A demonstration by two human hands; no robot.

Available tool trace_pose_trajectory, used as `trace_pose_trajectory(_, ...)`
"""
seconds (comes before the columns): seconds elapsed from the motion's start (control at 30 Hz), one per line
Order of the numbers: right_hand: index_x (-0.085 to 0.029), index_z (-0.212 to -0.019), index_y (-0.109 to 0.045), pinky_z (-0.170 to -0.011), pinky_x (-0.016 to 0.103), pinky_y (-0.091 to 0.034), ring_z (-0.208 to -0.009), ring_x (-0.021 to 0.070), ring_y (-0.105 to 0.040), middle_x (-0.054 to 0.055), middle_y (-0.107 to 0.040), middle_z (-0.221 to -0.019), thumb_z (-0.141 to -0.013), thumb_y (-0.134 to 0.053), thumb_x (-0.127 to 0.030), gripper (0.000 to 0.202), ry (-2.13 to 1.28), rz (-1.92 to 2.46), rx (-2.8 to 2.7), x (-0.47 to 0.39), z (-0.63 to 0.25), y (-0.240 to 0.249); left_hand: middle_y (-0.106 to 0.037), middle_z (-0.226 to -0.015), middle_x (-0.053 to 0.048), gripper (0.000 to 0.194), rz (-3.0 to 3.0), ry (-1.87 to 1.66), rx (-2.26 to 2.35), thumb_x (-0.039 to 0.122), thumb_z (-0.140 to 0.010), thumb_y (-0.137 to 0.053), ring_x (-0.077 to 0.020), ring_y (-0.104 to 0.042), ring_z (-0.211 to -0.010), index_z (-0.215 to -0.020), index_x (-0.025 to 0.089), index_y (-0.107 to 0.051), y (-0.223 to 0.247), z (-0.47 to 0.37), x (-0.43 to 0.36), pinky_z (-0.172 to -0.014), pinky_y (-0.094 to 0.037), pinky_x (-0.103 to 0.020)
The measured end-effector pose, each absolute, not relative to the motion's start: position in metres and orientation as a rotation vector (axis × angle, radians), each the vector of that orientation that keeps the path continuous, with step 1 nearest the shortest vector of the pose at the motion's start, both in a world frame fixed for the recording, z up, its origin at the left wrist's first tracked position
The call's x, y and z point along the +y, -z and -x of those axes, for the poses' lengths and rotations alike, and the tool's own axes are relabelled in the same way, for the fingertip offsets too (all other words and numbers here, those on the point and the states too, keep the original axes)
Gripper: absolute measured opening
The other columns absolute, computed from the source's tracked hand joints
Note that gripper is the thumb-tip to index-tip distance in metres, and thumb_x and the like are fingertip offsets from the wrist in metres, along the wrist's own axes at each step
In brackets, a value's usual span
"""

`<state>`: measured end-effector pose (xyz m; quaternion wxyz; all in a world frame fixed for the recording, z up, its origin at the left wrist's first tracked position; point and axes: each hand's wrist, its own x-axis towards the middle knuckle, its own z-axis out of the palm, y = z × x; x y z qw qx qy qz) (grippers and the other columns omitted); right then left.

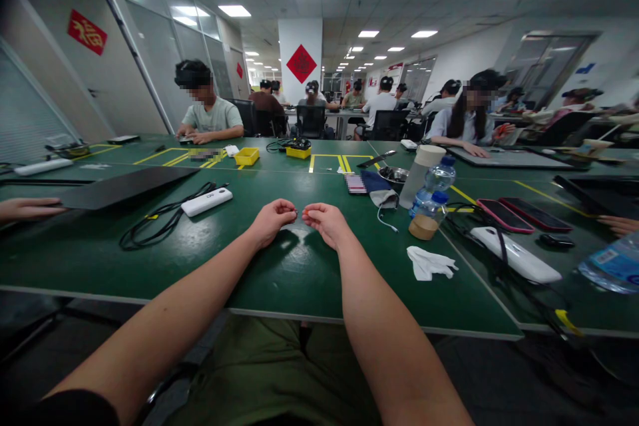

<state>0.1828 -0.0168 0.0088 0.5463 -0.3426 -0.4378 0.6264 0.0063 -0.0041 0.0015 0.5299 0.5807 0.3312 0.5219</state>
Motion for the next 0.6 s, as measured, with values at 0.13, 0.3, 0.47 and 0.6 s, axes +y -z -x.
trace_pose_trajectory(0.13,-0.016,-0.079,-0.063,-0.076,0.03,-0.052,-0.072,0.0139,-0.066,0.004,-0.068,-0.078,-0.063,-0.073,-0.012,0.019,-1.484,0.787,-1.041,-0.0182,-0.1823,-0.0094,-0.065,-0.085,-0.004,0.034,-1.328,-1.225,0.761,0.019,-0.063,-0.074,-0.0107,-0.06,-0.071,-0.094,0.013,-0.061,-0.0037,-0.0074,-0.0066,-0.073,-0.05,-0.028)
trace_pose_trajectory(0.3,-0.017,-0.084,-0.062,-0.079,0.031,-0.053,-0.077,0.0152,-0.067,0.004,-0.067,-0.078,-0.065,-0.072,-0.011,0.022,-1.472,0.757,-1.048,-0.0183,-0.1819,-0.0102,-0.068,-0.088,-0.007,0.037,-1.28,-1.161,0.77,0.018,-0.063,-0.074,-0.0124,-0.062,-0.074,-0.098,0.012,-0.065,-0.005,-0.0076,-0.0078,-0.079,-0.049,-0.031)
trace_pose_trajectory(0.47,-0.017,-0.082,-0.062,-0.074,0.029,-0.053,-0.076,0.0156,-0.067,0.004,-0.067,-0.08,-0.064,-0.075,-0.017,0.022,-1.408,0.799,-1.051,-0.0159,-0.182,-0.0088,-0.069,-0.085,-0.008,0.037,-1.25,-1.144,0.751,0.016,-0.063,-0.074,-0.0144,-0.064,-0.077,-0.098,0.011,-0.066,-0.0057,-0.0071,-0.007,-0.082,-0.049,-0.033)
trace_pose_trajectory(0.6,-0.016,-0.077,-0.062,-0.062,0.024,-0.05,-0.066,0.0116,-0.063,0.003,-0.067,-0.079,-0.06,-0.076,-0.02,0.023,-1.318,0.839,-1.073,-0.0146,-0.1825,-0.0071,-0.069,-0.083,-0.008,0.034,-1.263,-1.15,0.774,0.017,-0.063,-0.074,-0.015,-0.064,-0.077,-0.096,0.011,-0.067,-0.0056,-0.0066,-0.0066,-0.081,-0.05,-0.033)
